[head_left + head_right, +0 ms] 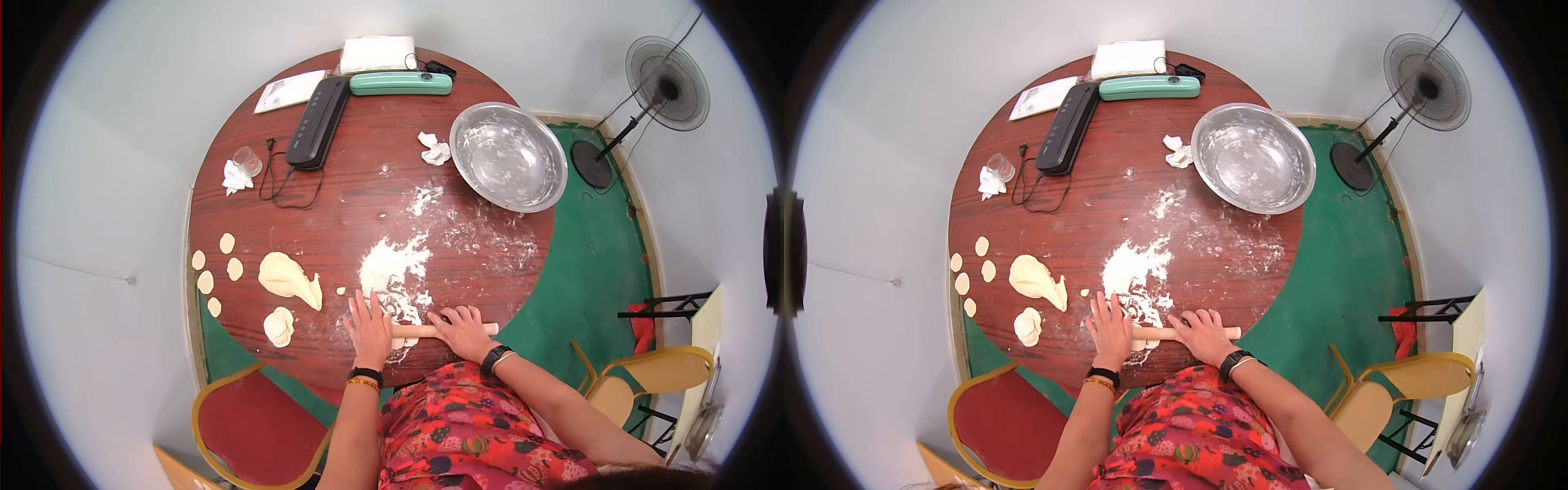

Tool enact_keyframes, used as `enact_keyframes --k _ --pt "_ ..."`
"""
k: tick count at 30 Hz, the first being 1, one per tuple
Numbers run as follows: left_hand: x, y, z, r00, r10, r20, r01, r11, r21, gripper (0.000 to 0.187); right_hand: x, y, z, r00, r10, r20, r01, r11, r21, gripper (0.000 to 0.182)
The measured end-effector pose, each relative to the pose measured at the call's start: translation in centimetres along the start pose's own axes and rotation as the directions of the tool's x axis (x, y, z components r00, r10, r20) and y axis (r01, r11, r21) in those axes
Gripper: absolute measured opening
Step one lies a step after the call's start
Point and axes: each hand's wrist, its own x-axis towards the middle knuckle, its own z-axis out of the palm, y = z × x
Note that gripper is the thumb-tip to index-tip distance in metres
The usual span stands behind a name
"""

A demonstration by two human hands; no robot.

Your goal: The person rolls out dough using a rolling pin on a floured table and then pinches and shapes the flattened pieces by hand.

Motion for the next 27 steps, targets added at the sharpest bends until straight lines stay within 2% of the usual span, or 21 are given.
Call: enact_keyframes --k 3,8,12,15,18,19,22,23,26,27 --pt "1.5 0.5 0.0 0.999 0.009 -0.049 -0.006 0.998 0.055 0.066 0.8 0.3 0.4 0.997 0.073 -0.008 -0.073 0.997 0.013 0.044" --pt "3.1 0.4 0.1 0.999 -0.029 -0.034 0.031 0.997 0.066 0.069 2.1 0.9 0.2 0.986 0.169 0.008 -0.169 0.982 0.079 0.040" --pt "4.3 0.4 0.1 0.995 -0.028 -0.091 0.034 0.998 0.059 0.069 1.9 1.2 0.1 0.999 0.041 -0.021 -0.037 0.987 0.155 0.037" --pt "4.0 0.3 0.5 0.967 -0.159 -0.201 0.143 0.986 -0.088 0.068 1.5 1.7 1.2 1.000 0.027 0.016 -0.029 0.988 0.151 0.036" --pt "1.7 -1.1 1.1 0.911 -0.266 -0.317 0.113 0.897 -0.428 0.065 1.6 1.3 1.3 0.997 0.075 0.025 -0.078 0.984 0.159 0.036" --pt "0.5 -1.2 1.9 0.866 -0.271 -0.420 0.094 0.914 -0.396 0.053 1.6 1.1 1.1 0.995 0.099 0.018 -0.101 0.979 0.175 0.036" --pt "-2.3 -2.5 3.6 0.946 -0.213 -0.243 0.090 0.896 -0.435 0.041 1.5 1.1 0.6 0.984 0.176 -0.013 -0.169 0.960 0.224 0.035" --pt "-2.8 -2.1 4.5 0.906 -0.182 -0.381 0.023 0.922 -0.386 0.035 1.4 1.1 0.5 0.979 0.202 -0.024 -0.191 0.952 0.239 0.035" --pt "-3.4 -1.0 3.4 0.948 -0.235 -0.216 0.109 0.874 -0.473 0.034 1.2 1.5 0.4 0.966 0.260 -0.017 -0.245 0.928 0.281 0.034" --pt "-3.3 -0.8 3.2 0.953 -0.223 -0.207 0.124 0.906 -0.405 0.029 1.1 1.5 0.3 0.965 0.261 -0.014 -0.247 0.928 0.280 0.035"
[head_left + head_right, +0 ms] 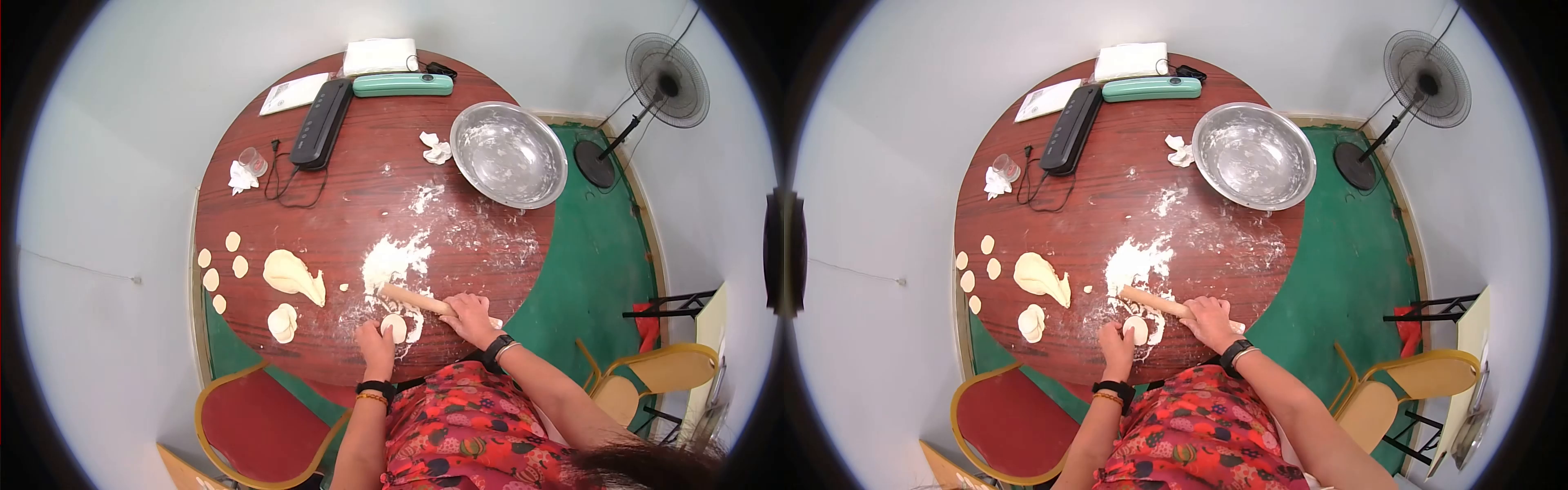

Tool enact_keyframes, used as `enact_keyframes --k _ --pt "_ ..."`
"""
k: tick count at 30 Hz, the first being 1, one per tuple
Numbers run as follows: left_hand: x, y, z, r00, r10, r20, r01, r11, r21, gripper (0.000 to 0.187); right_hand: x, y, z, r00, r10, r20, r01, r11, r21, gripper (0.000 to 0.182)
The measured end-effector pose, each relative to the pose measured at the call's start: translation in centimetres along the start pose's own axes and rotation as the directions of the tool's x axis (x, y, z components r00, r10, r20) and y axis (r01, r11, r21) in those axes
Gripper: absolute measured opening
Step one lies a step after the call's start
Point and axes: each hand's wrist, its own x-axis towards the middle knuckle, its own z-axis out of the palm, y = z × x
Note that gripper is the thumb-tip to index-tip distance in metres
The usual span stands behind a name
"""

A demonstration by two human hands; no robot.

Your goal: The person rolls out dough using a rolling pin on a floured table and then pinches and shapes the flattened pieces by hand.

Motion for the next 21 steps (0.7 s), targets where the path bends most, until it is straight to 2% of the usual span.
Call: enact_keyframes --k 6,9,12,15,17,18,21 --pt "0.5 -0.5 0.8 0.981 -0.161 0.105 0.169 0.983 -0.070 0.027 -0.7 0.6 0.2 1.000 -0.007 -0.004 0.007 1.000 -0.009 0.035" --pt "0.0 -0.1 1.0 0.965 -0.261 0.020 0.261 0.952 -0.157 0.026 -1.0 0.9 0.4 1.000 -0.016 0.017 0.017 0.999 -0.032 0.035" --pt "-0.3 -0.8 1.1 0.966 -0.260 0.001 0.258 0.958 -0.128 0.025 -1.3 0.8 0.3 0.999 -0.026 0.039 0.028 0.998 -0.062 0.035" --pt "0.6 -3.1 2.5 0.816 -0.479 0.325 0.576 0.728 -0.372 0.019 -1.3 0.8 0.4 0.998 -0.047 0.033 0.049 0.998 -0.047 0.035" --pt "0.8 -2.4 2.0 0.704 -0.555 0.443 0.709 0.520 -0.476 0.015 -1.3 0.8 0.4 0.998 -0.050 0.033 0.051 0.998 -0.043 0.035" --pt "1.0 -1.2 1.2 0.643 -0.575 0.506 0.761 0.400 -0.511 0.014 -1.3 0.8 0.4 0.998 -0.052 0.031 0.053 0.998 -0.042 0.035" --pt "1.4 0.7 -0.2 0.578 -0.552 0.601 0.770 0.125 -0.626 0.011 -1.3 0.9 0.4 0.998 -0.054 0.027 0.055 0.998 -0.038 0.035"
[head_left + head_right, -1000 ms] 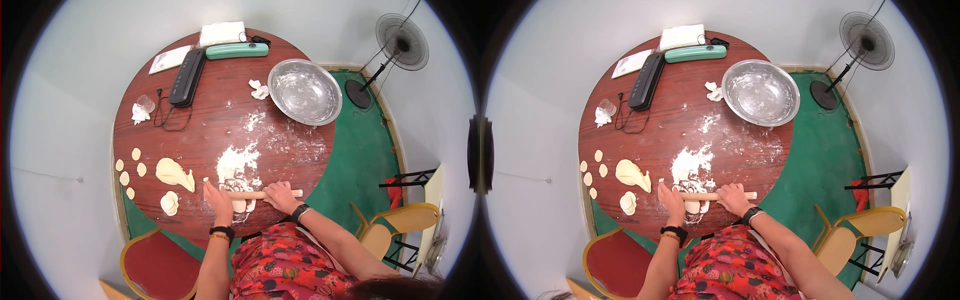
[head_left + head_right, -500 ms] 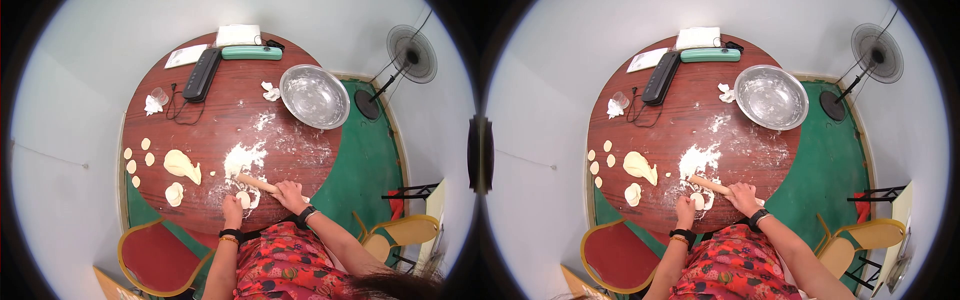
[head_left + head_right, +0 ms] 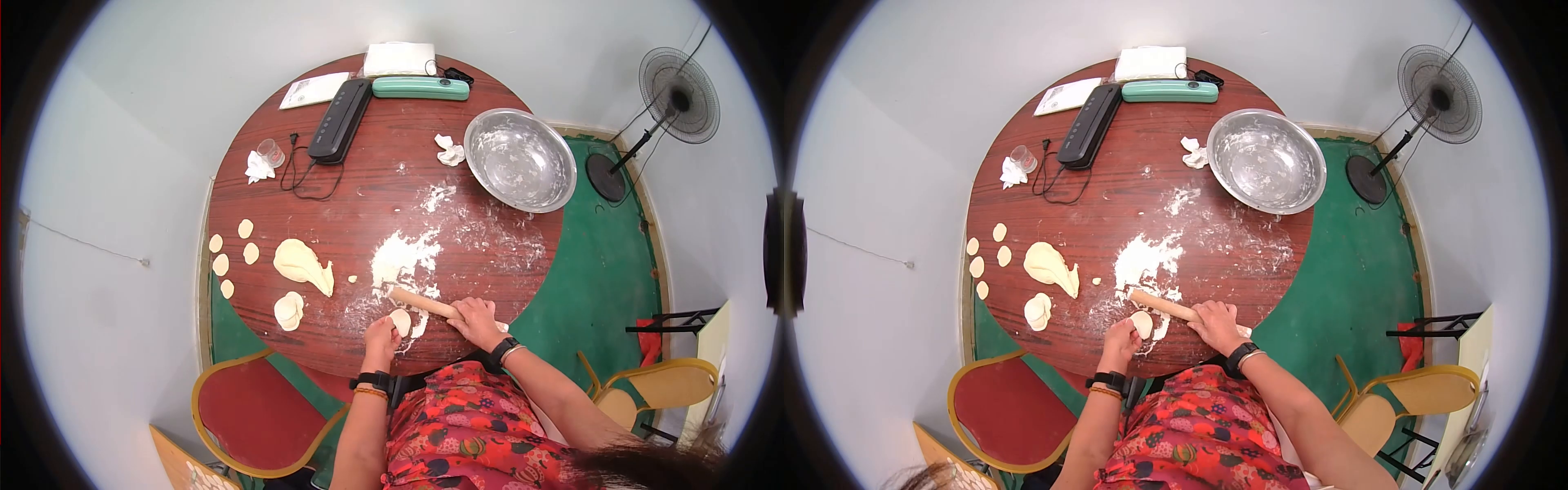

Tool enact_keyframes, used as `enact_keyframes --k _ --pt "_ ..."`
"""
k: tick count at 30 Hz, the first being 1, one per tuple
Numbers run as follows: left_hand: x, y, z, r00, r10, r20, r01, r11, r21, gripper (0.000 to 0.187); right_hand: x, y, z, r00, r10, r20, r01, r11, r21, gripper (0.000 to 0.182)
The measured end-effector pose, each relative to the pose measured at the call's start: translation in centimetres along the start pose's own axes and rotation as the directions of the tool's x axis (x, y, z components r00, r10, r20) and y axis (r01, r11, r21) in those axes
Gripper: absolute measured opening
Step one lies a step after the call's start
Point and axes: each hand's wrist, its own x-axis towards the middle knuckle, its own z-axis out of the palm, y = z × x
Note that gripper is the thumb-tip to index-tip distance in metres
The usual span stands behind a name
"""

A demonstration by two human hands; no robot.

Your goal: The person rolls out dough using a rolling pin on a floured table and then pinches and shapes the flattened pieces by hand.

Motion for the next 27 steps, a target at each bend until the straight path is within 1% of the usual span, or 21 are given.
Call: enact_keyframes --k 3,4,6,9,12,15,18,21,24,27 --pt "-0.4 0.7 0.6 0.999 -0.019 0.031 0.020 1.000 -0.012 0.012 0.1 0.0 -0.1 1.000 -0.002 -0.008 0.002 1.000 0.007 0.035" --pt "-0.4 0.7 0.7 0.998 0.062 0.020 -0.063 0.995 0.075 0.013 0.1 0.0 -0.1 1.000 -0.005 -0.014 0.005 1.000 0.011 0.035" --pt "0.0 0.3 0.9 0.975 0.223 0.019 -0.220 0.943 0.249 0.015 0.2 0.0 -0.1 1.000 -0.011 -0.021 0.011 1.000 0.015 0.035" --pt "1.9 -0.8 0.7 0.939 0.340 -0.044 -0.303 0.882 0.362 0.017 0.2 0.0 -0.1 1.000 -0.004 -0.017 0.005 1.000 0.013 0.035" --pt "3.2 -1.4 0.2 0.919 0.393 -0.034 -0.349 0.848 0.399 0.015 0.1 -0.1 -0.2 1.000 0.022 0.008 -0.022 1.000 0.010 0.036" --pt "0.1 0.0 1.7 0.953 0.255 -0.166 -0.214 0.950 0.227 0.029 -0.1 -0.1 -0.4 0.999 0.037 0.032 -0.037 0.999 0.001 0.036" --pt "0.1 -0.5 1.5 0.952 0.237 -0.197 -0.207 0.966 0.157 0.044 -0.3 -0.1 -0.5 0.999 0.028 0.034 -0.027 1.000 -0.007 0.035" --pt "-0.6 -1.1 0.9 0.959 0.235 -0.158 -0.197 0.955 0.222 0.044 -0.4 -0.2 -0.4 1.000 -0.003 0.028 0.004 1.000 -0.012 0.034" --pt "-1.3 -2.0 0.2 0.972 0.206 -0.111 -0.175 0.954 0.243 0.042 -0.7 -0.4 -0.1 0.997 -0.063 0.039 0.065 0.997 -0.041 0.035" --pt "-2.1 -3.3 -1.1 0.952 0.302 -0.051 -0.258 0.882 0.395 0.036 -0.8 -0.9 -0.1 0.988 -0.142 0.063 0.146 0.987 -0.062 0.036"
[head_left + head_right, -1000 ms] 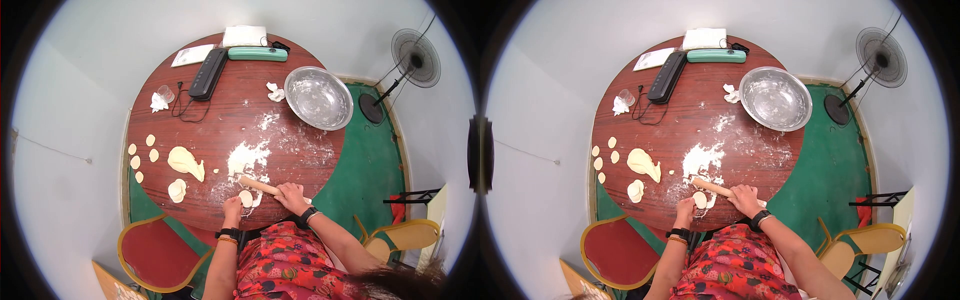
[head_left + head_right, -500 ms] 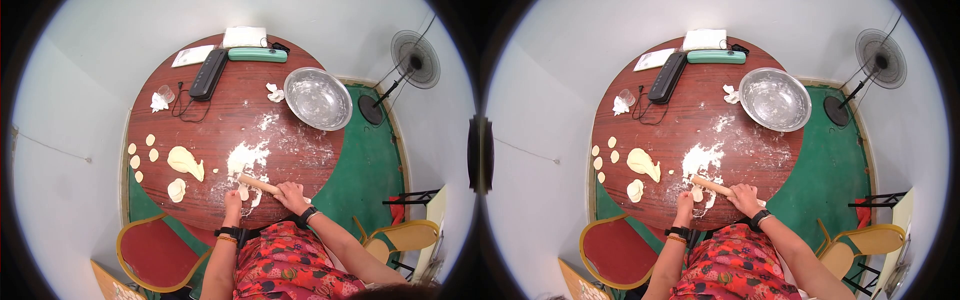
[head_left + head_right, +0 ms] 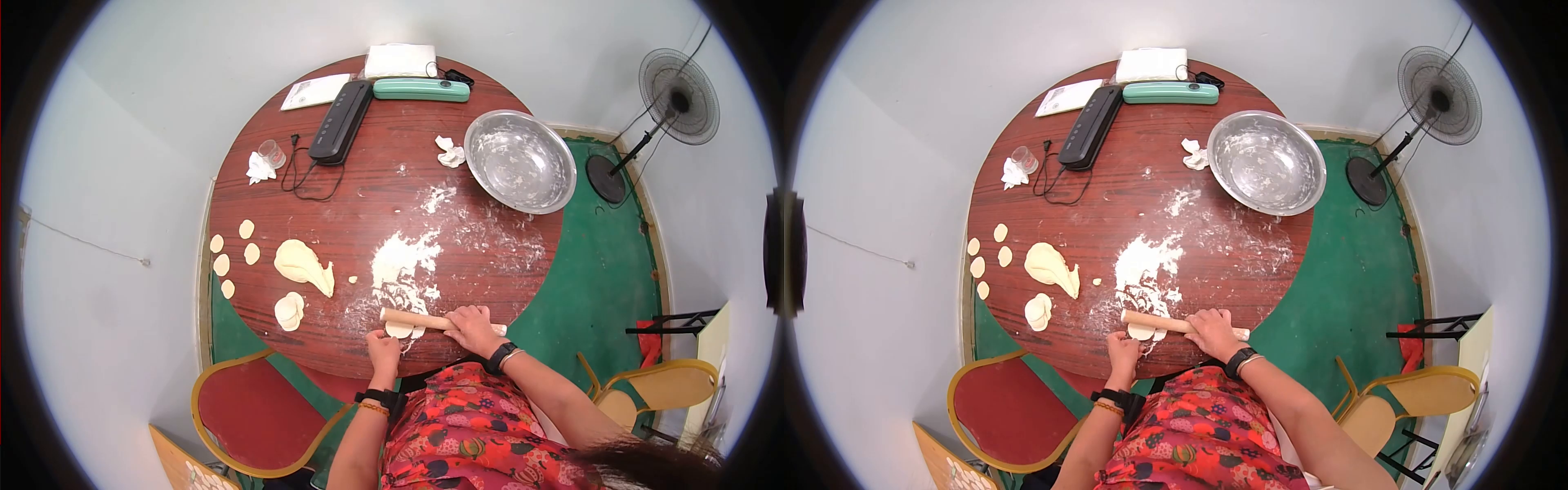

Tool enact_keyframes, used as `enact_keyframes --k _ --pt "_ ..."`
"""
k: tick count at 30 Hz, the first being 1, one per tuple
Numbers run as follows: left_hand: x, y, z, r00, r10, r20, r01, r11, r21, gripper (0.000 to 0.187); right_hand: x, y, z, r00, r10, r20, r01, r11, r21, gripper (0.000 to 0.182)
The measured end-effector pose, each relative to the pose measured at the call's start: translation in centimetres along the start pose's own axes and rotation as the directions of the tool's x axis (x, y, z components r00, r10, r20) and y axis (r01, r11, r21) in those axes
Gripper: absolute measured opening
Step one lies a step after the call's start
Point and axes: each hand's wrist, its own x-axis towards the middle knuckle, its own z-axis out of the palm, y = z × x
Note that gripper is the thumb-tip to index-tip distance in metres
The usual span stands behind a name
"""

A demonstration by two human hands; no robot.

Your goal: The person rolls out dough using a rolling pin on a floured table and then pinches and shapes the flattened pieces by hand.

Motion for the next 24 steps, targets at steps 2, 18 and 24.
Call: enact_keyframes --k 2,18,24 --pt "0.5 -2.1 -0.5 0.939 0.305 -0.158 -0.260 0.932 0.254 0.034 -0.1 0.0 0.2 0.999 -0.051 0.017 0.051 0.999 0.002 0.035" --pt "1.9 4.3 -1.0 0.826 0.443 0.349 -0.485 0.243 0.840 0.061 0.5 -0.7 -0.3 0.999 -0.012 -0.034 0.008 0.996 -0.089 0.045" --pt "4.2 6.1 0.3 0.788 0.520 0.329 -0.488 0.202 0.849 0.061 2.3 -0.2 -0.2 0.997 0.072 -0.039 -0.077 0.988 -0.136 0.043"
